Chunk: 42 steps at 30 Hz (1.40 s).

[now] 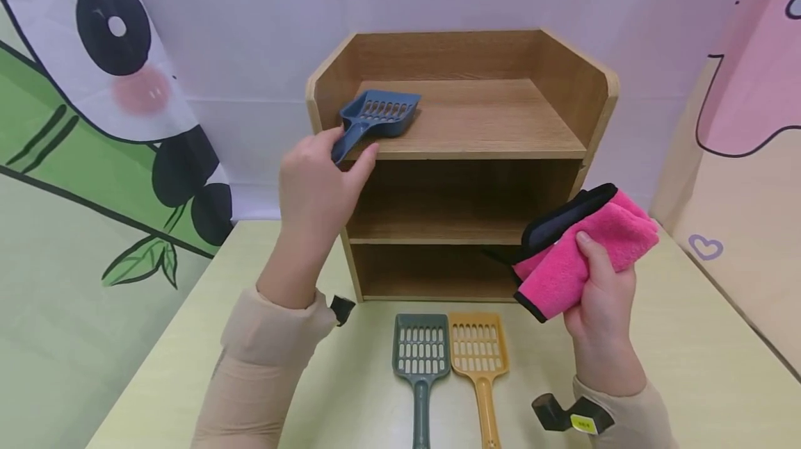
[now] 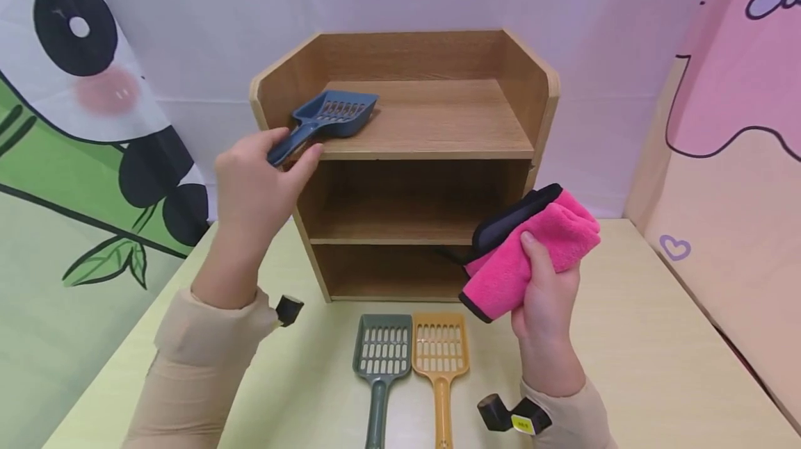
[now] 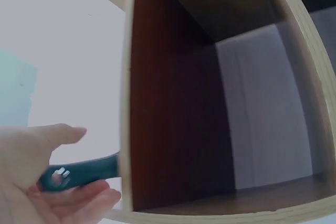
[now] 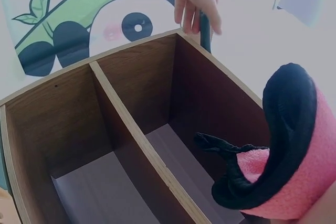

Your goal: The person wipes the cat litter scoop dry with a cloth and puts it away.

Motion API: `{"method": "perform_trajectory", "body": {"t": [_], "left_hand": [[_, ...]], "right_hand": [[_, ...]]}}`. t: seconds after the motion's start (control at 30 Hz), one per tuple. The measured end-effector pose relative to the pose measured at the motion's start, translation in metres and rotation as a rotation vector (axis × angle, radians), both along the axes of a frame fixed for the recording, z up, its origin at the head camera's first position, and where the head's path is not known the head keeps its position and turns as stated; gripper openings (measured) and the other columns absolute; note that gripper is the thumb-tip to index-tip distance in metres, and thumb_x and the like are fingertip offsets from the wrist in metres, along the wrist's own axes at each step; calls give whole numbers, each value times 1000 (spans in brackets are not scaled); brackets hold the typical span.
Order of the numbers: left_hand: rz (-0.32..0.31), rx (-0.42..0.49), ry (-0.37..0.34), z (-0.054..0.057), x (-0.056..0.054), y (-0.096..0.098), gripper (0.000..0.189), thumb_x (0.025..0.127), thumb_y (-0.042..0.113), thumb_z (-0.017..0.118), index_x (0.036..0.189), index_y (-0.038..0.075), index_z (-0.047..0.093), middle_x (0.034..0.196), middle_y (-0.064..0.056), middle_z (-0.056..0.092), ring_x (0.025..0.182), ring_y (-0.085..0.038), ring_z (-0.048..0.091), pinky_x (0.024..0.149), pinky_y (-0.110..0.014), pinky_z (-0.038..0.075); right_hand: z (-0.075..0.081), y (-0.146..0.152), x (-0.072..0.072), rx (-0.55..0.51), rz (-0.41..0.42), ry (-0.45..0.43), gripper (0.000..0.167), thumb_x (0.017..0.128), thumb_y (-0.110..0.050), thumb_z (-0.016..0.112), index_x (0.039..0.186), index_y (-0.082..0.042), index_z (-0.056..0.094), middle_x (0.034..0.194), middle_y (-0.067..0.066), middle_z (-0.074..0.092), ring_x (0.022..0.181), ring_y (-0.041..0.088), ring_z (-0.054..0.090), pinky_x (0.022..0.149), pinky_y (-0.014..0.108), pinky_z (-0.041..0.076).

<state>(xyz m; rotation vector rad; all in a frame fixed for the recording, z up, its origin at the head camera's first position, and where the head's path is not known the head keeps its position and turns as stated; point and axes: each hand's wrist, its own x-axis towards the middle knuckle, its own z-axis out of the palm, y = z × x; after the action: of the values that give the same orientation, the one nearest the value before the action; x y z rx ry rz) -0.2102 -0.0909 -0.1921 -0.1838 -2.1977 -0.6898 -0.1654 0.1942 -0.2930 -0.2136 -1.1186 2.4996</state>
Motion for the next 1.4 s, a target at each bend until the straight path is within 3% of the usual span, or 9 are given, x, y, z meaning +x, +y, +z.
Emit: {"method": "perform_trajectory", "body": {"t": [0.17,0.23,0.37,0.43,0.8,1.03,1.23,1.4], "left_hand": [[-160,-40,196,-11,26,-8,34,87,19,67,110,-6,67,97,-20,70,77,-29,62,65,-36,54],[-196,-103,275,-13,31,-10,26,89,13,65,106,-7,68,99,-20,70,84,-29,66,71,-37,57],[-239,-206,354,-15,30,-10,20,88,7,65,101,-7,70,103,-21,70,97,-31,67,85,-39,55],[-247,-230,372,-15,26,-10,19,87,6,66,100,-7,70,102,-20,70,97,-31,67,86,-40,54],[-148,-339,361,-10,-3,-7,19,92,8,59,99,-7,69,99,-20,70,93,-32,67,84,-39,55],[-97,-334,358,-9,-16,-3,18,92,8,59,97,-6,69,97,-19,70,91,-33,66,83,-40,54],[-83,-287,337,-14,-11,-3,20,90,9,62,102,-5,68,98,-19,70,88,-32,66,80,-40,55],[-140,-166,299,-24,3,-5,33,88,15,66,113,-6,64,104,-21,69,90,-33,65,81,-41,54]], "right_hand": [[1,1,0,1,12,-3,49,89,-12,64,129,-20,37,126,1,47,120,19,47,81,26,55],[1,1,0,9,17,-10,50,89,-12,64,130,-20,36,126,1,47,120,19,47,81,26,55],[1,1,1,12,38,-25,51,89,-13,64,130,-21,35,127,0,47,121,18,46,81,26,55],[0,1,1,14,43,-32,51,89,-13,64,130,-21,35,127,-1,47,121,18,46,81,27,55],[0,3,0,4,43,5,48,89,-12,63,129,-20,38,126,1,47,120,20,46,81,27,55],[0,4,0,15,49,13,48,89,-11,63,129,-19,37,125,1,47,120,19,46,80,26,55],[-1,4,0,22,51,-4,49,89,-12,63,129,-20,37,126,0,46,121,19,45,80,26,55],[0,5,0,29,55,-4,49,89,-13,63,130,-21,37,126,0,46,120,19,46,81,26,55]]}}
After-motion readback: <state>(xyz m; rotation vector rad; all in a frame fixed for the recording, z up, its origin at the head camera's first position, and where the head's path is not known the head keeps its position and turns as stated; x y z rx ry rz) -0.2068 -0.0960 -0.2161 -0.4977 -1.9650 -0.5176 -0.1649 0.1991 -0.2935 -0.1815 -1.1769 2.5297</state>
